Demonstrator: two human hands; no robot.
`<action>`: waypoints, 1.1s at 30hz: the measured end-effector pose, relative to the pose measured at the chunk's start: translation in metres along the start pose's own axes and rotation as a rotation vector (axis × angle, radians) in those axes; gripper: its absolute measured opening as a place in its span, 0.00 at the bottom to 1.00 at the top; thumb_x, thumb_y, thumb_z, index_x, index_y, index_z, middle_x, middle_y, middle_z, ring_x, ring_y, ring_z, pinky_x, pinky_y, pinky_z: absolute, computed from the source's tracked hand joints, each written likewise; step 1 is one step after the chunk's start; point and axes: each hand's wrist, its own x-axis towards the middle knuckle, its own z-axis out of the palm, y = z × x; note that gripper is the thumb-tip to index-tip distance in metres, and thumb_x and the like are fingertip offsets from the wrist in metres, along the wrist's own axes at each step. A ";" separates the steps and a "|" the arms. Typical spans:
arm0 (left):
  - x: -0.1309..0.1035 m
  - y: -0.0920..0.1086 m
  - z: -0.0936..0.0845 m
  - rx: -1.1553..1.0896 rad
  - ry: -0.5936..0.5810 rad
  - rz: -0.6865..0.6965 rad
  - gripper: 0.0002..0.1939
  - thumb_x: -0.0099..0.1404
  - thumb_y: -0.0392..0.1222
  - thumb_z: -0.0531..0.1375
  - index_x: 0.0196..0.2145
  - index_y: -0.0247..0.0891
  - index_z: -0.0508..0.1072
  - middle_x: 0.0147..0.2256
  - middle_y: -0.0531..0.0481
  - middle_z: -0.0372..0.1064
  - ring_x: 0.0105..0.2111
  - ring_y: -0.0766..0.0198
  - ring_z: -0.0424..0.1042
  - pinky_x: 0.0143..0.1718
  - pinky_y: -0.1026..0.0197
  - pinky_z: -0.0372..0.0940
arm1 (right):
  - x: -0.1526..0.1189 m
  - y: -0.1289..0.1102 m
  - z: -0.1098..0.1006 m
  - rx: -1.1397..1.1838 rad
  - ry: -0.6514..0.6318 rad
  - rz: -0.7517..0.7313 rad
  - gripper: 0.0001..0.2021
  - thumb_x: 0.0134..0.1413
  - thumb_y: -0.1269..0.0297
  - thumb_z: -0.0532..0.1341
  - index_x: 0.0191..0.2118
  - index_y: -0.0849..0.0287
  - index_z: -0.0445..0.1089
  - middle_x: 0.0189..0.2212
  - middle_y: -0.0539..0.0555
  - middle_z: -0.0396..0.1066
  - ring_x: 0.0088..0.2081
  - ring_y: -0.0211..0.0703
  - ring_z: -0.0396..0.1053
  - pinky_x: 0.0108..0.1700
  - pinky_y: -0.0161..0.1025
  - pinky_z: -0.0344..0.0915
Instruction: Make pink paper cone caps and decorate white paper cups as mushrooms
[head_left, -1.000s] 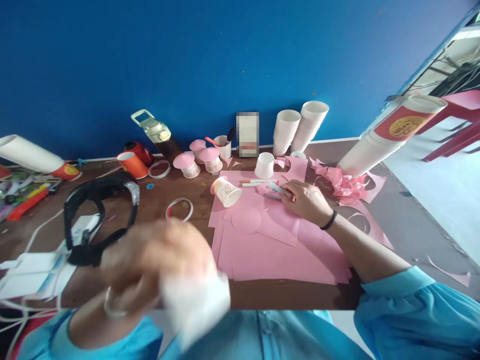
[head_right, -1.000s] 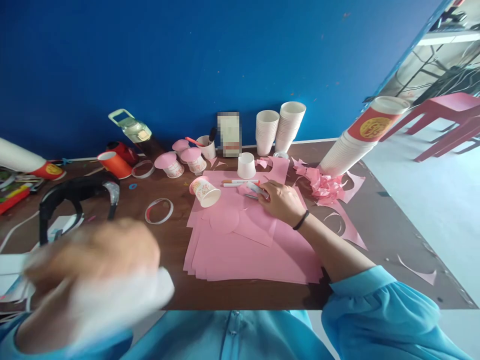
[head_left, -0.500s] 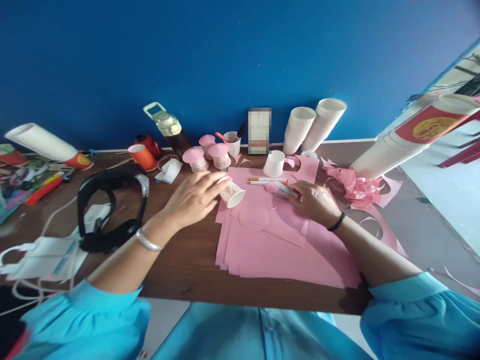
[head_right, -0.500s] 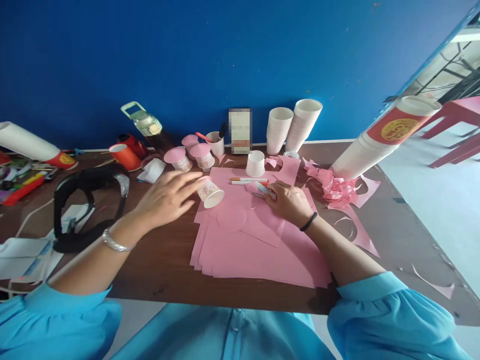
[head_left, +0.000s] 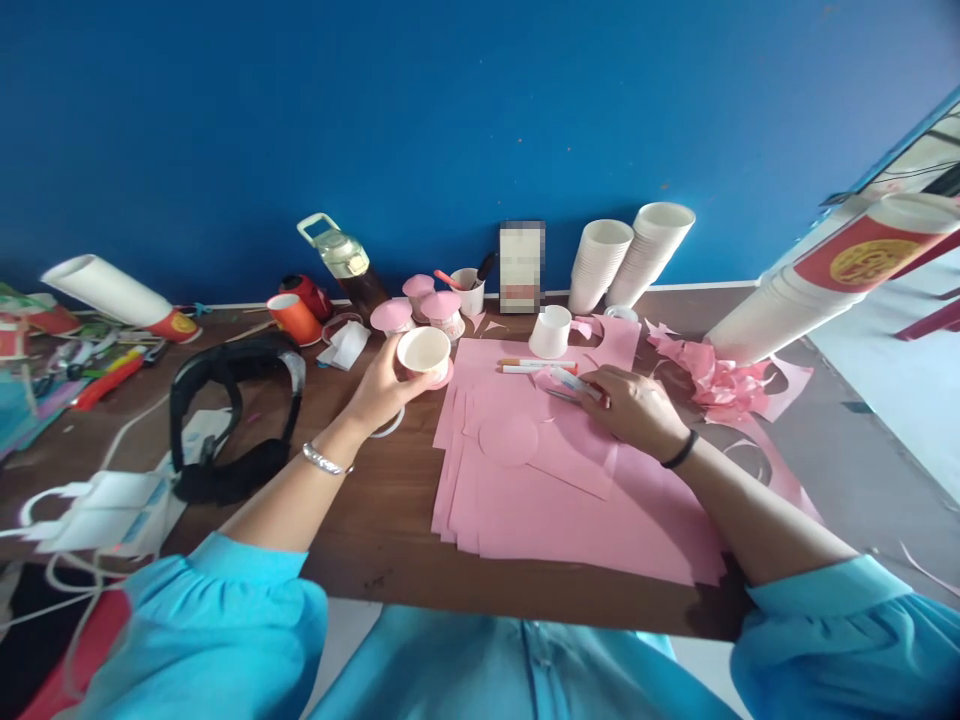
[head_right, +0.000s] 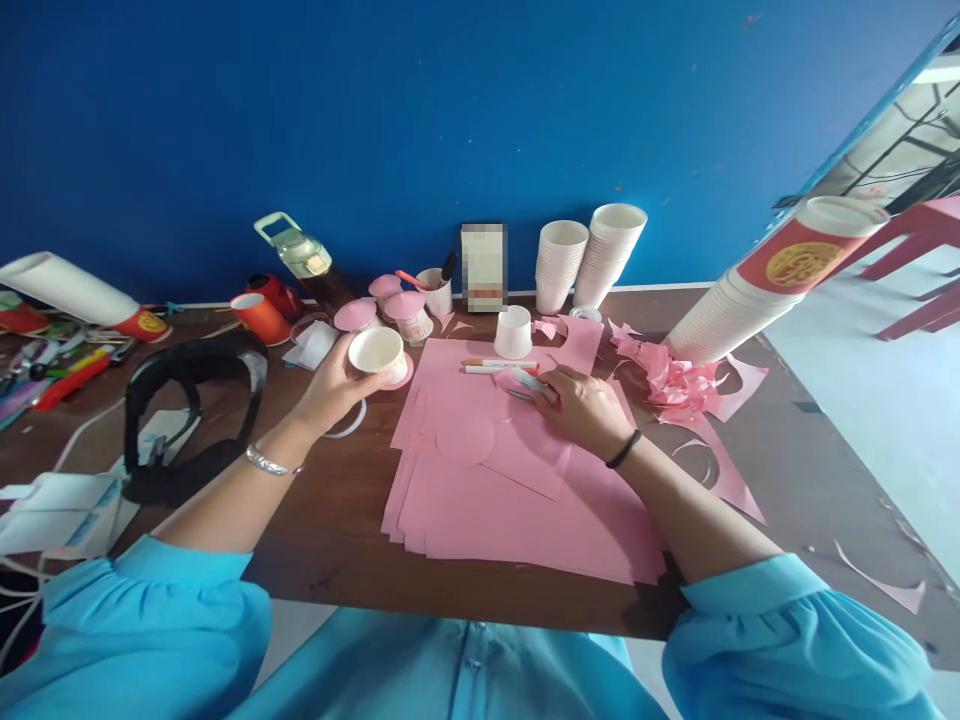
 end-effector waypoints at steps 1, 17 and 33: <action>0.002 -0.003 -0.002 -0.095 0.000 -0.037 0.31 0.59 0.52 0.69 0.56 0.38 0.67 0.53 0.42 0.74 0.53 0.51 0.74 0.57 0.47 0.70 | 0.000 0.000 0.001 -0.002 0.003 -0.001 0.12 0.62 0.60 0.59 0.38 0.58 0.79 0.36 0.56 0.82 0.33 0.47 0.76 0.30 0.39 0.58; 0.025 0.038 0.008 1.317 -0.195 0.360 0.21 0.66 0.27 0.54 0.52 0.35 0.77 0.45 0.36 0.73 0.52 0.41 0.70 0.64 0.31 0.55 | -0.002 -0.008 -0.002 -0.036 -0.008 0.000 0.12 0.63 0.62 0.58 0.38 0.55 0.80 0.35 0.53 0.82 0.32 0.43 0.75 0.29 0.37 0.55; 0.037 0.015 0.023 0.915 -0.447 0.524 0.33 0.59 0.22 0.53 0.54 0.53 0.77 0.62 0.48 0.69 0.73 0.48 0.50 0.73 0.28 0.43 | -0.002 -0.005 0.000 -0.021 -0.034 -0.017 0.12 0.63 0.60 0.58 0.41 0.55 0.80 0.38 0.55 0.82 0.35 0.46 0.77 0.29 0.39 0.57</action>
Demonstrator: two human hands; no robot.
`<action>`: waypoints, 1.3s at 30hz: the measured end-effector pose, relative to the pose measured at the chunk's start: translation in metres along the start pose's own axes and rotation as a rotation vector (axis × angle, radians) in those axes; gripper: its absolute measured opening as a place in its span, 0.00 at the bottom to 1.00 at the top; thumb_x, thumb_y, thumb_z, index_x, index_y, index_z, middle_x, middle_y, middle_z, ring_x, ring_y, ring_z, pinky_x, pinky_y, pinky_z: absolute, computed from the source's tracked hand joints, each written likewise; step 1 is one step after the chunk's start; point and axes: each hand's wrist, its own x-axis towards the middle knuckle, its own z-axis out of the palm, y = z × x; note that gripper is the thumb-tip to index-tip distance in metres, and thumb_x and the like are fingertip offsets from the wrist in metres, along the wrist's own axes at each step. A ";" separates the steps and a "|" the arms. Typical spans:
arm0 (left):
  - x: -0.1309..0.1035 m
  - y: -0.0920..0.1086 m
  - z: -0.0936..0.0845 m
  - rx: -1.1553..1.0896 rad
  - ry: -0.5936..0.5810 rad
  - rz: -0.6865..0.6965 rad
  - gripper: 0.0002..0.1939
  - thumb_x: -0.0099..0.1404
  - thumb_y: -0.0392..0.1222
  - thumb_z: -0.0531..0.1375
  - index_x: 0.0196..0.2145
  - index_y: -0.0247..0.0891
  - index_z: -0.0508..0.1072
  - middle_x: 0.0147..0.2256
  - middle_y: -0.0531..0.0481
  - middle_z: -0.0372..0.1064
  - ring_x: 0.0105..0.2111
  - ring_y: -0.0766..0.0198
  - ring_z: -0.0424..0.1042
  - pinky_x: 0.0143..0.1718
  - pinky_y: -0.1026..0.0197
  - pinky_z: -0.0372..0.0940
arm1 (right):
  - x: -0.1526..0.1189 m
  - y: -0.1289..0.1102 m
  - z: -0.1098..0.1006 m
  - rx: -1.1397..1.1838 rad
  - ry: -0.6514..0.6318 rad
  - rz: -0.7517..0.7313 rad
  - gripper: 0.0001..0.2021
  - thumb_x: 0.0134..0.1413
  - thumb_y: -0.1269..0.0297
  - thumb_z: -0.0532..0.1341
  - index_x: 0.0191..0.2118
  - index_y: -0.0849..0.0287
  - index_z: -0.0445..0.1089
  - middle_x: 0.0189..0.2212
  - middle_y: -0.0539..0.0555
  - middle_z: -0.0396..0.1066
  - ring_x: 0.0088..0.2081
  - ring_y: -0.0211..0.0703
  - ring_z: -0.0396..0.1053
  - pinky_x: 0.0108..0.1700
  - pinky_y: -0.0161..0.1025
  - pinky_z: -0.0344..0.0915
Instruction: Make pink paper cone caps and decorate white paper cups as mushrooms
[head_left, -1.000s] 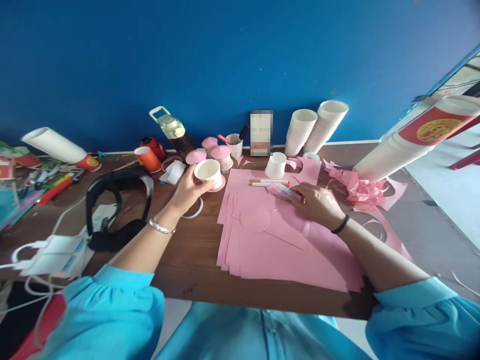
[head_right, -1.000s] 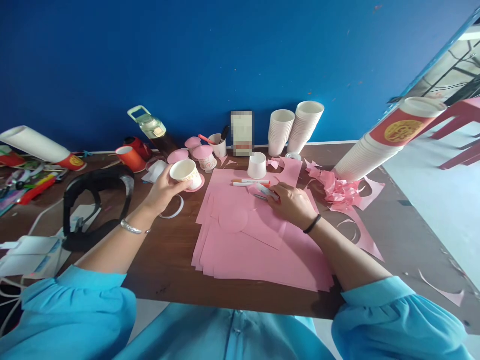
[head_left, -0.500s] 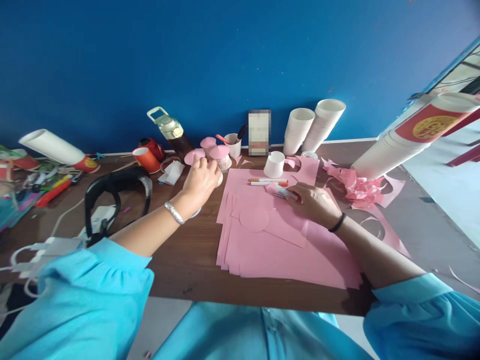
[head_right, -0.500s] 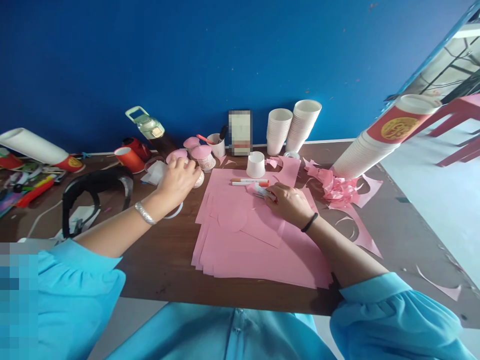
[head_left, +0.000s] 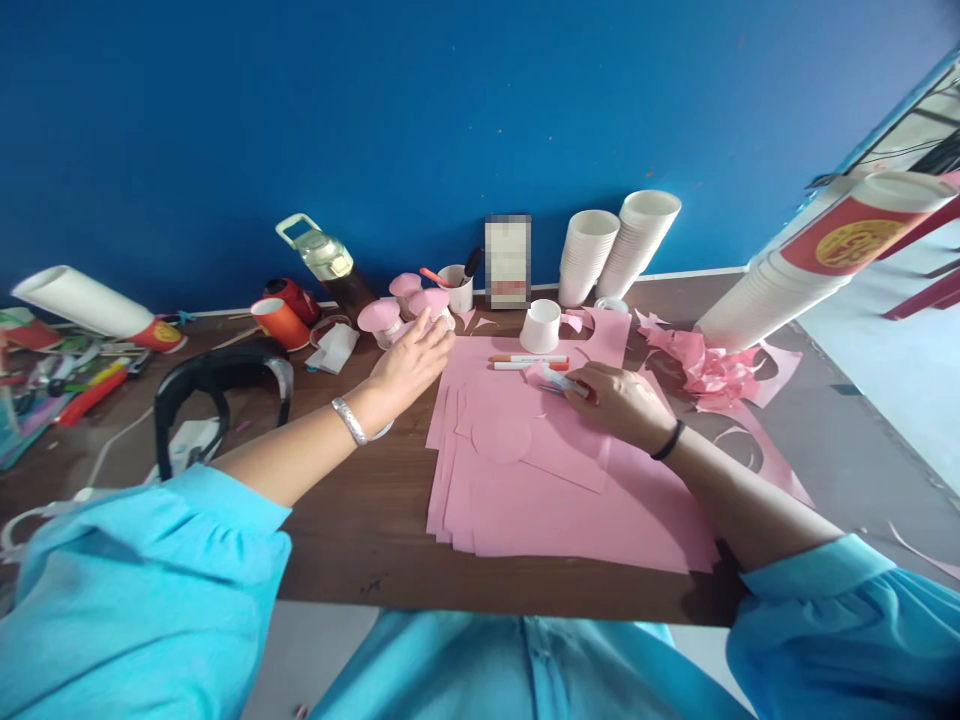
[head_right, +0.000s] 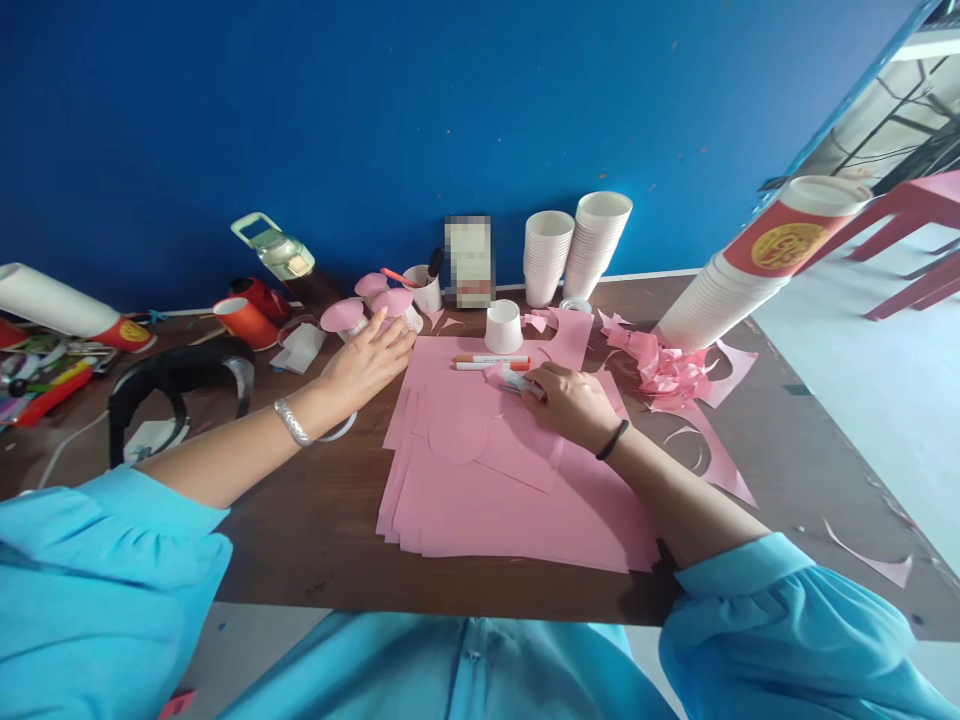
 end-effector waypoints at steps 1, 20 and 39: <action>0.000 -0.002 0.000 -0.016 0.010 0.003 0.34 0.60 0.22 0.53 0.55 0.52 0.77 0.62 0.48 0.69 0.73 0.48 0.50 0.73 0.28 0.42 | 0.000 0.000 0.000 -0.003 0.000 -0.001 0.12 0.63 0.60 0.58 0.41 0.55 0.80 0.38 0.55 0.82 0.35 0.46 0.77 0.30 0.39 0.57; 0.008 0.079 -0.029 -0.583 0.300 -0.087 0.23 0.68 0.41 0.65 0.59 0.39 0.70 0.58 0.39 0.71 0.58 0.51 0.73 0.58 0.47 0.73 | 0.004 -0.012 -0.020 0.702 0.019 0.025 0.15 0.62 0.53 0.63 0.47 0.55 0.79 0.42 0.56 0.80 0.34 0.41 0.74 0.35 0.38 0.69; 0.047 0.019 0.022 -0.127 0.068 -0.390 0.20 0.64 0.30 0.49 0.40 0.23 0.80 0.34 0.23 0.74 0.38 0.38 0.77 0.33 0.44 0.71 | 0.003 -0.001 -0.006 0.506 -0.110 -0.082 0.08 0.60 0.67 0.63 0.42 0.57 0.80 0.39 0.57 0.81 0.36 0.45 0.76 0.41 0.40 0.71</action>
